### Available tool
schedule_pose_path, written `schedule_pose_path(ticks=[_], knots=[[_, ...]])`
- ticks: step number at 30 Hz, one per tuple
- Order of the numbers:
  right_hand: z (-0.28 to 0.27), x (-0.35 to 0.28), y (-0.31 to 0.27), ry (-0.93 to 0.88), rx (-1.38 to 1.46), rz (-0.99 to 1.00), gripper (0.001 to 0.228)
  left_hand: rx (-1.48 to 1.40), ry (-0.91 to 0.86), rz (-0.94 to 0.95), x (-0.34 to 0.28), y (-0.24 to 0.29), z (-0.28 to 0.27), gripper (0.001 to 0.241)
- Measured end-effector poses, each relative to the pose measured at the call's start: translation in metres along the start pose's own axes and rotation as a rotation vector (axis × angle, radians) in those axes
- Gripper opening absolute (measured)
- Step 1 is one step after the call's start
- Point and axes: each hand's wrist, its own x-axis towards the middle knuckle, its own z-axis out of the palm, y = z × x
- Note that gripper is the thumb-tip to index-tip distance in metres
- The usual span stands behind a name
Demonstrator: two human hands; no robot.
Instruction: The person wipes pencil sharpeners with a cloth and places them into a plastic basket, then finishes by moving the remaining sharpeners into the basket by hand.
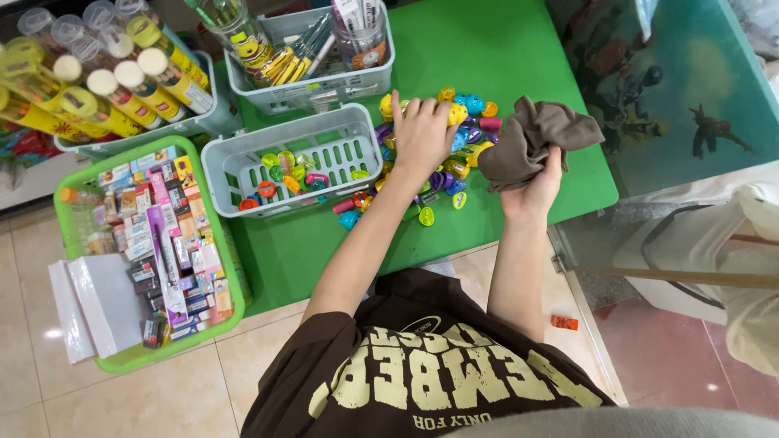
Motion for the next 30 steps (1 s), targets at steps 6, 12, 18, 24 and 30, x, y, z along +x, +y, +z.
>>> schedule_pose_path(ticks=[6,12,18,24,30], knots=[[0.018,-0.005,0.016,-0.075,-0.137,0.033,0.049,-0.117,0.094,0.045,-0.012,-0.002,-0.025,0.044],[0.072,-0.013,0.06,-0.263,-0.341,-0.054,0.047,-0.339,0.188,0.0,-0.05,-0.025,-0.116,0.037],[0.138,-0.038,0.104,-0.291,0.038,0.278,0.054,-0.066,0.117,-0.359,-0.103,-0.137,-0.18,0.02],[0.134,-0.045,0.159,-0.383,-0.36,0.204,0.04,0.289,-0.19,-0.651,-0.131,-0.246,-0.09,0.017],[0.154,-0.057,0.175,-0.408,-0.391,0.272,0.049,0.195,-0.179,-0.708,-0.118,-0.239,-0.091,0.028]])
